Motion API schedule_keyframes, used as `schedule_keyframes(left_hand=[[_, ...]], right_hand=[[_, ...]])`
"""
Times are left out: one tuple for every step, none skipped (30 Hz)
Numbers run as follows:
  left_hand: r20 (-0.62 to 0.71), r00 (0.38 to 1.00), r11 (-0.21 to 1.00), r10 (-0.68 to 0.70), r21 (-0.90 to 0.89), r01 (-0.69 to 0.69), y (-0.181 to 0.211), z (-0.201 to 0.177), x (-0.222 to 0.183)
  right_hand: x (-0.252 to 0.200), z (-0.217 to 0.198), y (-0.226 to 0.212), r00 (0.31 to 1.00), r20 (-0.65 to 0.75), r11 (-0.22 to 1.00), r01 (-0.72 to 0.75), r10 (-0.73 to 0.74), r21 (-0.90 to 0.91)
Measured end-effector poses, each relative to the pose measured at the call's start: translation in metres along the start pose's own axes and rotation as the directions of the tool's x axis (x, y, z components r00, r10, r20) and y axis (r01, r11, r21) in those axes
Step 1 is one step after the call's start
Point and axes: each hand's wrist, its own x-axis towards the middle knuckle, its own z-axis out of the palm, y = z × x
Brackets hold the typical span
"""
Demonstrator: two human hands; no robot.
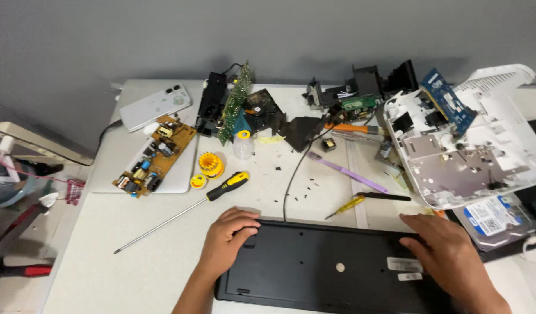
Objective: Disassembling a computer keyboard by prying open the plastic casing with a screwdriver
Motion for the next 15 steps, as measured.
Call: schedule_keyframes(left_hand=[[-0.011,1.0,1.0,-0.021,-0.007,0.021,-0.006,0.0,-0.001],[-0.021,0.999,0.999,-0.043,-0.014,0.042,-0.011,0.0,-0.001],[-0.006,0.999,0.999,-0.039,-0.026,0.038,-0.012,0.0,-0.001],[-0.012,0.998,0.998,-0.062,-0.026,0.062,-0.013,0.0,-0.001],[-0.021,0.996,0.996,-0.087,-0.021,0.087,-0.014,-0.003,-0.002],[-0.01,0.996,0.996,-0.085,-0.027,0.084,-0.013,-0.001,-0.003],[-0.017,0.996,0.996,-0.084,-0.04,0.083,-0.013,-0.001,-0.003],[-0.025,0.996,0.995,-0.083,-0.054,0.081,-0.013,-0.001,-0.003],[-0.014,0.997,0.995,-0.082,-0.058,0.081,-0.013,-0.002,-0.003],[-0.012,0.998,0.998,-0.056,-0.039,0.055,-0.014,-0.002,-0.003],[-0.013,1.0,0.999,-0.029,-0.021,0.028,-0.014,-0.002,-0.003],[-0.006,1.0,0.999,-0.028,-0.027,0.028,-0.012,-0.002,-0.003],[-0.005,0.999,0.999,-0.033,-0.021,0.033,-0.011,-0.003,-0.002],[-0.004,0.999,0.999,-0.039,-0.015,0.039,-0.009,-0.003,-0.001],[-0.003,1.0,0.999,-0.031,-0.013,0.031,-0.01,-0.003,-0.001]], right_hand=[[-0.011,0.001,0.011,0.989,-0.064,0.989,-0.13,0.134,0.075],[-0.022,0.001,0.021,0.956,-0.119,0.955,-0.25,0.27,0.157],[-0.026,0.002,0.02,0.951,-0.12,0.952,-0.267,0.285,0.149],[-0.029,0.003,0.018,0.887,-0.191,0.891,-0.362,0.42,0.275],[-0.03,0.005,0.015,0.801,-0.243,0.807,-0.428,0.547,0.406],[-0.037,0.009,0.021,0.795,-0.245,0.804,-0.438,0.556,0.403],[-0.04,0.016,0.026,0.762,-0.264,0.768,-0.432,0.592,0.473],[-0.042,0.022,0.032,0.727,-0.28,0.729,-0.421,0.627,0.54],[-0.043,0.022,0.032,0.72,-0.28,0.725,-0.43,0.635,0.538],[-0.043,0.022,0.033,0.697,-0.261,0.687,-0.442,0.668,0.577],[-0.042,0.021,0.035,0.676,-0.242,0.65,-0.45,0.696,0.612],[-0.044,0.022,0.035,0.671,-0.243,0.648,-0.457,0.701,0.609],[-0.044,0.023,0.036,0.684,-0.254,0.659,-0.431,0.684,0.616],[-0.044,0.024,0.037,0.697,-0.264,0.67,-0.404,0.666,0.623],[-0.044,0.024,0.038,0.694,-0.271,0.671,-0.4,0.667,0.624]])
